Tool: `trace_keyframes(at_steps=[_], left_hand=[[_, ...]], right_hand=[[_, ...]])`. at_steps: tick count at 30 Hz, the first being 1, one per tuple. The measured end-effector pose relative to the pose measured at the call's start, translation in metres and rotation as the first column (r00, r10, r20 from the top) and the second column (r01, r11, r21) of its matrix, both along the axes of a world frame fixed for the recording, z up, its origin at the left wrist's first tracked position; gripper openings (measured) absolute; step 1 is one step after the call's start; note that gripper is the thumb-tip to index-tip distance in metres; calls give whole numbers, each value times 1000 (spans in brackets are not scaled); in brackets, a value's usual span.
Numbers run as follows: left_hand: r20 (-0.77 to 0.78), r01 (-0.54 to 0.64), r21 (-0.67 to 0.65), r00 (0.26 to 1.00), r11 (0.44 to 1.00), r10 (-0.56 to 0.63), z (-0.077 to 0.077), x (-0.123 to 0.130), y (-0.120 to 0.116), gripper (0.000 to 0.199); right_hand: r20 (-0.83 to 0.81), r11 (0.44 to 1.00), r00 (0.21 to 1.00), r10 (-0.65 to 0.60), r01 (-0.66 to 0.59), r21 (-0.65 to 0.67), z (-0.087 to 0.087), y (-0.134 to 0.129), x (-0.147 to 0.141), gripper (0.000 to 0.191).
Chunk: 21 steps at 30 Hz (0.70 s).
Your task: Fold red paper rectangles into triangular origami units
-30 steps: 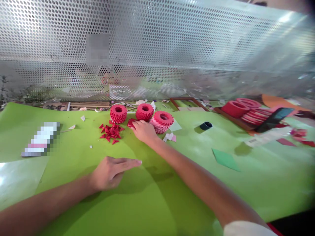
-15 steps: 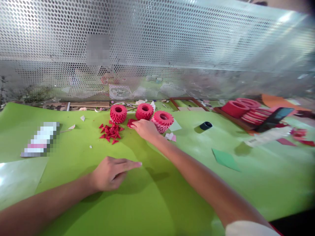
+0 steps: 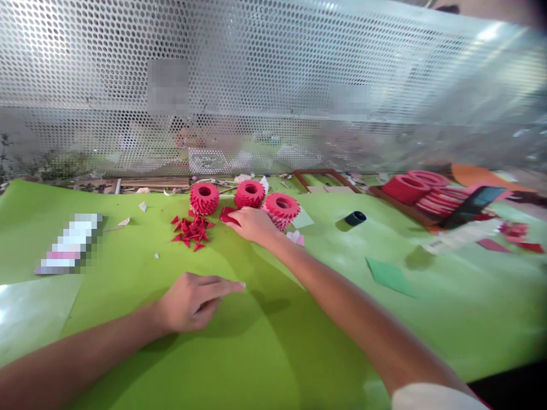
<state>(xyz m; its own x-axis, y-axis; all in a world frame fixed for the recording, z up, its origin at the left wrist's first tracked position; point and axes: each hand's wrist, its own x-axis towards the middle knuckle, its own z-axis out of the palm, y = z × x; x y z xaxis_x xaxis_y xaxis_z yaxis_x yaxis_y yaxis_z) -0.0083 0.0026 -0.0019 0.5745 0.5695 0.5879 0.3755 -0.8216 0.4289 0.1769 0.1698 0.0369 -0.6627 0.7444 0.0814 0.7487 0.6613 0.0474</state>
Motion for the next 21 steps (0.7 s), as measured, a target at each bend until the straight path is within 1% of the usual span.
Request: trace_keyframes(at_steps=[5, 10, 13, 16, 19, 20, 21], left_hand=[[-12, -12, -18, 1000, 1000, 12, 0, 0, 0, 52], [-6, -7, -3, 1000, 1000, 7, -1, 0, 1, 54], [-24, -3, 1, 1000, 1000, 3, -1, -1, 1, 52], [-21, -9, -1, 1000, 1000, 9, -1, 0, 1, 49], [33, -18, -13, 999, 1000, 18, -3, 1, 1, 42], [66, -22, -19, 998, 1000, 24, -3, 2, 1, 38], [102, -33, -15, 994, 999, 35, -3, 2, 1, 34]], right_hand=[[7, 1000, 1000, 5, -5, 6, -1, 1, 1, 37], [6, 1000, 1000, -8, 8, 18, -3, 5, 0, 34], [-27, 999, 999, -25, 26, 28, 0, 5, -1, 33], [-99, 997, 993, -61, 67, 49, 11, 3, 2, 36], [-205, 990, 973, -109, 125, 70, 26, -5, 10, 40], [-253, 990, 961, -115, 133, 55, 30, -10, 13, 40], [-372, 992, 919, -127, 116, -52, 34, -16, 17, 38]])
